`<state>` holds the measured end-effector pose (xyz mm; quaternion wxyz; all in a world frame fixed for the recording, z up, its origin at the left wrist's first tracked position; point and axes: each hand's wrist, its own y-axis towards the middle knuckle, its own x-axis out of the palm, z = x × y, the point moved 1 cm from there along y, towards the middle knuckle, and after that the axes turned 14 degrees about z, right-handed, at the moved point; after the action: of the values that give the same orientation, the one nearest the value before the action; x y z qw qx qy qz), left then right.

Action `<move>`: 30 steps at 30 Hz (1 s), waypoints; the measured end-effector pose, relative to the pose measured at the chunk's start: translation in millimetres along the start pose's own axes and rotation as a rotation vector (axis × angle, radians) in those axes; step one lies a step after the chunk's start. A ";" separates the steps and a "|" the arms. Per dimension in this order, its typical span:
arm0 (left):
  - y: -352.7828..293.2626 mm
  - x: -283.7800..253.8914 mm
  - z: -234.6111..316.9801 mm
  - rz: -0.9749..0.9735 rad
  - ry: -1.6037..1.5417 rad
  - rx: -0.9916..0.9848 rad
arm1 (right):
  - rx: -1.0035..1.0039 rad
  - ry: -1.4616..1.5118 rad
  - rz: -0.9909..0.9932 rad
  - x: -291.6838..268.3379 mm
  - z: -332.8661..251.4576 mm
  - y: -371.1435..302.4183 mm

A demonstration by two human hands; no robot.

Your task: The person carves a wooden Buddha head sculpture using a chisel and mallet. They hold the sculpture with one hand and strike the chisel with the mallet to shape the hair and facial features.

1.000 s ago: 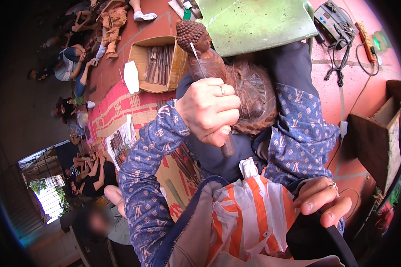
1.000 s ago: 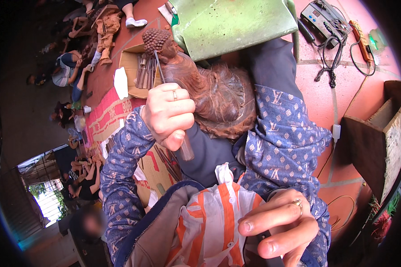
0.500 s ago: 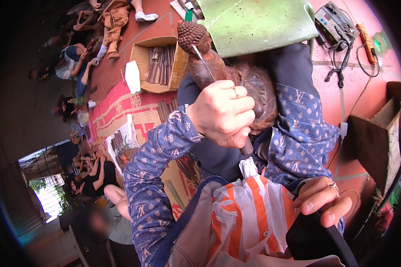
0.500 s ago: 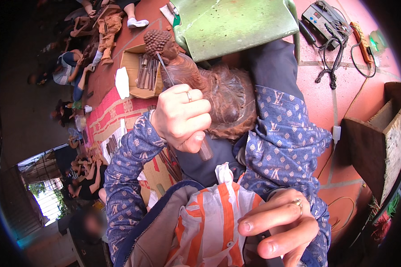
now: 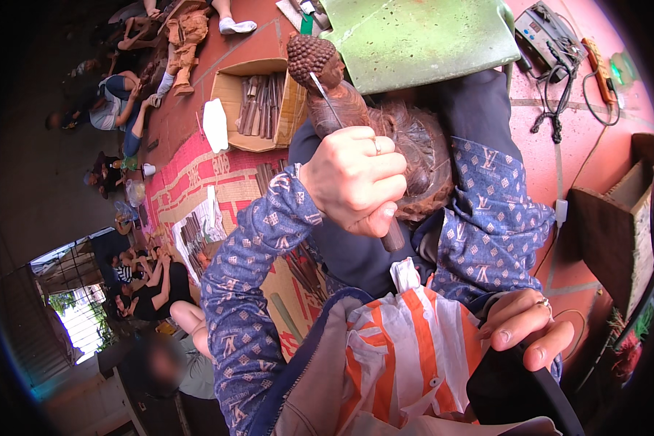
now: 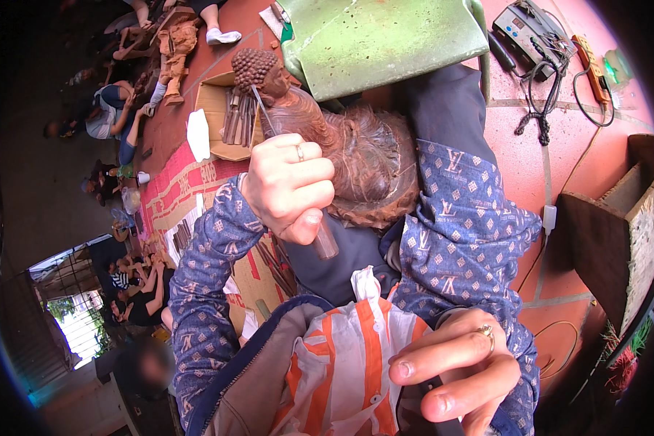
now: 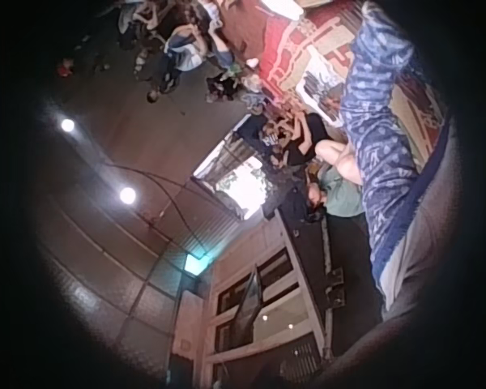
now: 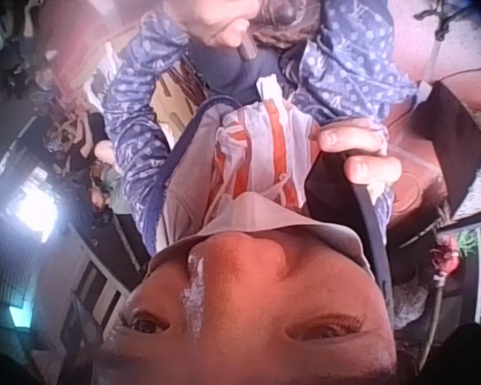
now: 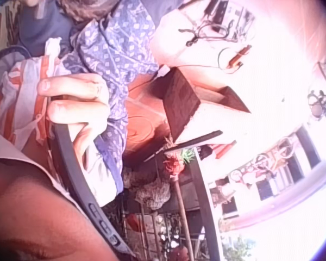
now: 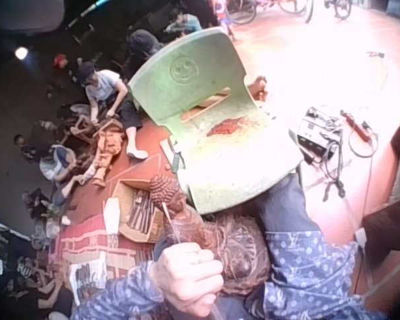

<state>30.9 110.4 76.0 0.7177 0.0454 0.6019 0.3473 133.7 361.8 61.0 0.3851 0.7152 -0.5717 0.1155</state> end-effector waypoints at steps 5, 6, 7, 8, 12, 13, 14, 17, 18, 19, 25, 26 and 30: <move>-1.8 3.5 -1.1 0.004 0.023 0.057 | -0.003 0.021 -0.008 -1.3 2.1 -0.2; 1.5 2.6 3.5 0.014 0.045 0.099 | -0.007 0.024 -0.010 -1.6 2.6 -0.5; 5.9 -0.7 11.6 0.022 0.069 0.136 | -0.007 0.032 -0.013 -1.9 2.7 -0.6; 9.1 -3.3 17.7 -0.012 0.057 0.152 | -0.011 0.036 -0.010 -1.8 3.0 -1.0; 14.3 3.9 21.9 0.057 0.088 0.067 | 0.002 0.039 -0.024 -0.6 2.5 1.5; 13.7 5.6 23.4 0.055 0.078 0.037 | 0.002 0.038 -0.028 -1.0 2.5 1.9; 13.1 6.7 26.4 0.053 0.067 0.007 | 0.001 0.039 -0.035 -1.9 2.7 2.5; 14.6 14.0 31.1 0.110 0.076 -0.030 | 0.000 0.045 -0.031 -1.4 3.3 2.2; 16.9 13.9 31.5 0.115 0.079 -0.033 | 0.000 0.043 -0.026 -0.6 2.8 2.1; 18.7 15.6 31.2 0.122 0.079 -0.032 | -0.002 0.039 -0.018 -0.7 2.8 1.1; 11.8 21.2 20.5 0.142 0.110 -0.040 | 0.007 0.012 -0.007 0.5 2.2 1.0; 10.6 19.5 19.1 0.115 0.117 -0.036 | 0.010 0.015 -0.006 0.3 2.4 0.8; 5.5 13.1 15.2 0.094 0.117 -0.047 | 0.018 0.020 -0.003 1.3 2.5 0.8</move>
<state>42.5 127.2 71.9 0.6650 0.0365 0.6317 0.3967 132.7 359.1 60.4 0.3847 0.7183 -0.5656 0.1271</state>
